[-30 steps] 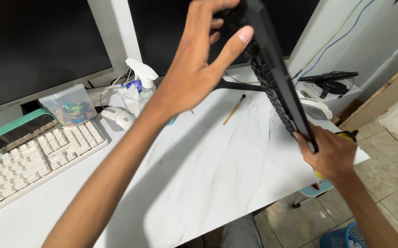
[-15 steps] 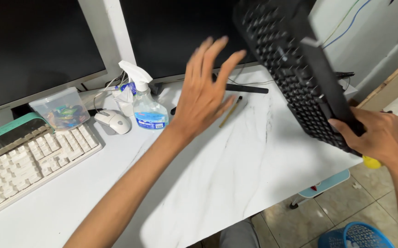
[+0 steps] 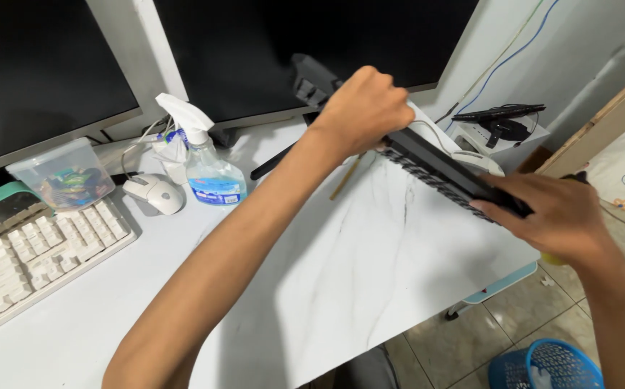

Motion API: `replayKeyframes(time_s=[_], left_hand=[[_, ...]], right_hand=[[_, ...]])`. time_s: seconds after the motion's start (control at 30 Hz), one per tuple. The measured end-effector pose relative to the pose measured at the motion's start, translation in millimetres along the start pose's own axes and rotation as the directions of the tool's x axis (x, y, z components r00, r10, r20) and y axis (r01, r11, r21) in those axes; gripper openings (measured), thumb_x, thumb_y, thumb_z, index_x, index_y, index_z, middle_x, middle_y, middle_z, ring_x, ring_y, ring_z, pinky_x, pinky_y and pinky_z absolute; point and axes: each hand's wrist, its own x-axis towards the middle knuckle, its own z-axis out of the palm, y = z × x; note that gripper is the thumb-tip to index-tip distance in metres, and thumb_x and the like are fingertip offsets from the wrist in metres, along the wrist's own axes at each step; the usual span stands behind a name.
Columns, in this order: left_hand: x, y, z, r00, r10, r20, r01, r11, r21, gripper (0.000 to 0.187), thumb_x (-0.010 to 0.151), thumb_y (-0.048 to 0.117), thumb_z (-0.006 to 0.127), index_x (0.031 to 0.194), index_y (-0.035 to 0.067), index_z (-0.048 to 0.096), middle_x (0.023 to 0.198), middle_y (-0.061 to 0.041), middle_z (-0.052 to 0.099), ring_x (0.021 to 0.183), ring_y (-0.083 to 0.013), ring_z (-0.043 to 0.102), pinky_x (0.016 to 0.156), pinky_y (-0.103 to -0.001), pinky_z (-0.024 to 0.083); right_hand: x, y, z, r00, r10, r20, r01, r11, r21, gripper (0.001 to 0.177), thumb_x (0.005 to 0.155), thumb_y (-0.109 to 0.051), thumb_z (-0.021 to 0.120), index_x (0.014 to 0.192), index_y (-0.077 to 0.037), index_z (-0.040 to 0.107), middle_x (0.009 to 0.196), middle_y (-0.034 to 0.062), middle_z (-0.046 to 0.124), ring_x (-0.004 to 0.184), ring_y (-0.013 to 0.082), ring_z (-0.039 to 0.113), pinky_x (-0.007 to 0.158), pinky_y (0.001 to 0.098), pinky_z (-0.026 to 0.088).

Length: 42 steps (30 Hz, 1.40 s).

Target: Cleaning a computer keyboard using a cloth and a brush.

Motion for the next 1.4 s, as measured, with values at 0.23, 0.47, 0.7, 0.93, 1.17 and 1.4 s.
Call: replayKeyframes(time_s=[0.23, 0.47, 0.7, 0.93, 1.17, 1.4], left_hand=[[-25, -28, -17, 0.987, -0.081, 0.135, 0.092, 0.993, -0.075, 0.038, 0.060, 0.048, 0.090, 0.071, 0.014, 0.076, 0.070, -0.004, 0.071, 0.073, -0.0289, 0.071, 0.064, -0.039, 0.052], [-51, -50, -40, 0.986, -0.165, -0.012, 0.160, 0.970, -0.180, 0.051, 0.071, 0.055, 0.086, 0.097, 0.012, 0.076, 0.068, -0.006, 0.071, 0.063, -0.0298, 0.069, 0.053, -0.042, 0.049], [-63, -67, -51, 0.981, -0.186, -0.063, 0.173, 0.970, -0.168, 0.051, 0.071, 0.051, 0.087, 0.098, 0.010, 0.075, 0.069, -0.004, 0.071, 0.064, -0.0290, 0.069, 0.052, -0.042, 0.048], [-62, -65, -52, 0.966, -0.246, -0.083, 0.222, 0.949, -0.226, 0.052, 0.071, 0.050, 0.090, 0.098, 0.008, 0.075, 0.069, -0.005, 0.071, 0.066, -0.0281, 0.069, 0.053, -0.042, 0.047], [-67, -73, -53, 0.961, -0.256, -0.109, 0.225, 0.946, -0.235, 0.052, 0.068, 0.049, 0.091, 0.098, 0.009, 0.076, 0.069, -0.005, 0.071, 0.063, -0.0287, 0.068, 0.051, -0.042, 0.047], [-67, -72, -45, 0.952, -0.272, -0.143, 0.235, 0.944, -0.232, 0.052, 0.067, 0.048, 0.091, 0.095, 0.008, 0.076, 0.066, -0.004, 0.070, 0.060, -0.0277, 0.067, 0.050, -0.041, 0.048]], right_hand=[[-82, 28, 20, 0.919, 0.337, -0.205, -0.051, 0.617, 0.785, 0.039, 0.094, 0.005, 0.058, 0.132, -0.004, 0.053, 0.098, 0.0106, 0.054, 0.079, 0.0189, 0.057, 0.073, 0.0281, 0.052], [-62, -60, 87, 0.979, 0.024, 0.203, -0.132, 0.836, 0.533, 0.043, 0.083, -0.021, 0.078, 0.123, -0.013, 0.065, 0.124, 0.0110, 0.055, 0.119, 0.0270, 0.058, 0.098, 0.0414, 0.051], [-13, -72, 111, 0.885, -0.228, 0.406, -0.063, 0.805, 0.589, 0.049, 0.084, -0.021, 0.074, 0.132, -0.017, 0.066, 0.133, 0.0060, 0.058, 0.122, 0.0273, 0.061, 0.101, 0.0391, 0.050], [75, -120, 168, 0.973, -0.229, 0.002, 0.154, 0.658, 0.738, 0.034, 0.101, -0.014, 0.060, 0.134, -0.006, 0.058, 0.131, 0.0132, 0.061, 0.117, 0.0335, 0.063, 0.101, 0.0405, 0.050], [124, -120, 225, 0.981, -0.074, 0.181, -0.026, 0.869, 0.494, 0.034, 0.098, -0.026, 0.063, 0.125, -0.005, 0.065, 0.116, 0.0202, 0.069, 0.107, 0.0379, 0.065, 0.095, 0.0471, 0.053], [144, -169, 375, 0.994, -0.005, -0.107, 0.025, 0.983, 0.182, 0.025, 0.099, -0.020, 0.065, 0.113, 0.000, 0.072, 0.111, 0.0227, 0.069, 0.102, 0.0405, 0.069, 0.090, 0.0490, 0.055]])
